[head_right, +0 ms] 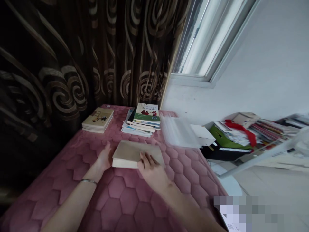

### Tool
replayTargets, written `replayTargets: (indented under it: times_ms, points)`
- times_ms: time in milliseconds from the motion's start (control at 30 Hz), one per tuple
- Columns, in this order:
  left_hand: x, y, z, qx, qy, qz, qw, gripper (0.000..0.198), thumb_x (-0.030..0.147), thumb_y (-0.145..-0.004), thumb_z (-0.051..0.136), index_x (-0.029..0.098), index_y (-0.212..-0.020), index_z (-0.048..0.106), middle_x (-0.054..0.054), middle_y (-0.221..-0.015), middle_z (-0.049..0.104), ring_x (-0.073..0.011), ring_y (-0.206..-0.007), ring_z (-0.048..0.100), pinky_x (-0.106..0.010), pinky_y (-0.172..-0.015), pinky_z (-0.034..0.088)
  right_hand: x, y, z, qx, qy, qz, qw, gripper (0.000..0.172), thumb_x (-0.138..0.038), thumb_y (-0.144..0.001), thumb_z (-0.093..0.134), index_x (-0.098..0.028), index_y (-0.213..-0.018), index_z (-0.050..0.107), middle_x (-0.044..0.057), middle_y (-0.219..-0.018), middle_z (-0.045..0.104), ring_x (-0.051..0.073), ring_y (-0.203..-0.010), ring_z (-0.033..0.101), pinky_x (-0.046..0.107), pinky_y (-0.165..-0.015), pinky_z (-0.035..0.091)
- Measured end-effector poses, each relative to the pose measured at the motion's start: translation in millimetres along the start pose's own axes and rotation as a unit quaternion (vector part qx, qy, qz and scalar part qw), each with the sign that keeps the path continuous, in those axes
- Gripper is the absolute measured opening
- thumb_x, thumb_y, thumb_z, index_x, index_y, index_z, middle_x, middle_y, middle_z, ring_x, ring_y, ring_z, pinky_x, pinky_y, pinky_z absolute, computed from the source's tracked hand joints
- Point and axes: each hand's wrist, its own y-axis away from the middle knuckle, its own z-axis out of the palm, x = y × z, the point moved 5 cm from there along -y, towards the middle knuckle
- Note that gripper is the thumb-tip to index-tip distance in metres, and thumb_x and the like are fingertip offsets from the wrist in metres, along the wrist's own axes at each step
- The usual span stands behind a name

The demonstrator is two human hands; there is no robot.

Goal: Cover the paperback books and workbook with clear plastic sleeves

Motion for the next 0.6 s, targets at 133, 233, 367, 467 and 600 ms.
replayTargets:
  times_ms: [133,233,367,467,600]
  points:
    - [-6.9,-5.2,-6.0,0.051,-0.080,0.038,0.995,0.044,0.033,-0.074,0.069,0.011,-0.111,0.063,-0.012,-0.097,0.073,-0.0236,-0.087,0.069,-0.032,-0.077,0.053,-21.6,28.1,20.5,0.046,0.006,-0.006,0.999,0.020,-0.002,-0.083,0.046,-0.016,-0.084,0.060,0.010,-0.114,0.068,0.023,-0.102,0.066,0.031,-0.083,0.055]
    - [-7.0,-5.8,-9.4,0.081,-0.170,0.090,0.978,0.062,0.015,-0.065,0.070,0.015,-0.125,0.055,-0.009,-0.109,0.071,-0.0219,-0.093,0.068,-0.030,-0.082,0.051,-23.2,36.3,24.0,0.019,-0.016,-0.019,1.000,0.022,-0.001,-0.083,0.046,-0.015,-0.089,0.061,0.010,-0.117,0.067,0.022,-0.104,0.065,0.030,-0.081,0.056]
    - [0.7,3.0,-6.7,0.093,-0.325,0.124,0.933,0.080,0.006,-0.060,0.062,0.021,-0.136,0.044,-0.007,-0.125,0.063,-0.0223,-0.109,0.061,-0.032,-0.093,0.046,-20.4,41.0,21.5,-0.004,-0.043,-0.042,0.998,0.024,0.001,-0.082,0.045,-0.014,-0.090,0.061,0.011,-0.117,0.067,0.022,-0.106,0.064,0.030,-0.082,0.057]
    - [6.0,9.7,0.7,0.083,-0.463,0.150,0.870,0.087,0.002,-0.056,0.059,0.021,-0.139,0.039,-0.009,-0.131,0.057,-0.0246,-0.119,0.054,-0.036,-0.100,0.042,-18.0,44.2,20.6,-0.011,-0.064,-0.060,0.996,0.024,0.000,-0.082,0.046,-0.012,-0.095,0.062,0.012,-0.116,0.067,0.023,-0.107,0.064,0.031,-0.084,0.056]
    - [11.9,15.8,10.6,0.158,-0.634,0.242,0.717,0.066,0.012,-0.068,0.060,0.019,-0.133,0.047,-0.014,-0.145,0.040,-0.0326,-0.135,0.035,-0.053,-0.109,0.029,-15.4,47.5,16.8,-0.030,-0.107,-0.061,0.992,0.024,-0.004,-0.083,0.050,-0.012,-0.101,0.063,0.012,-0.115,0.068,0.021,-0.108,0.063,0.030,-0.088,0.055]
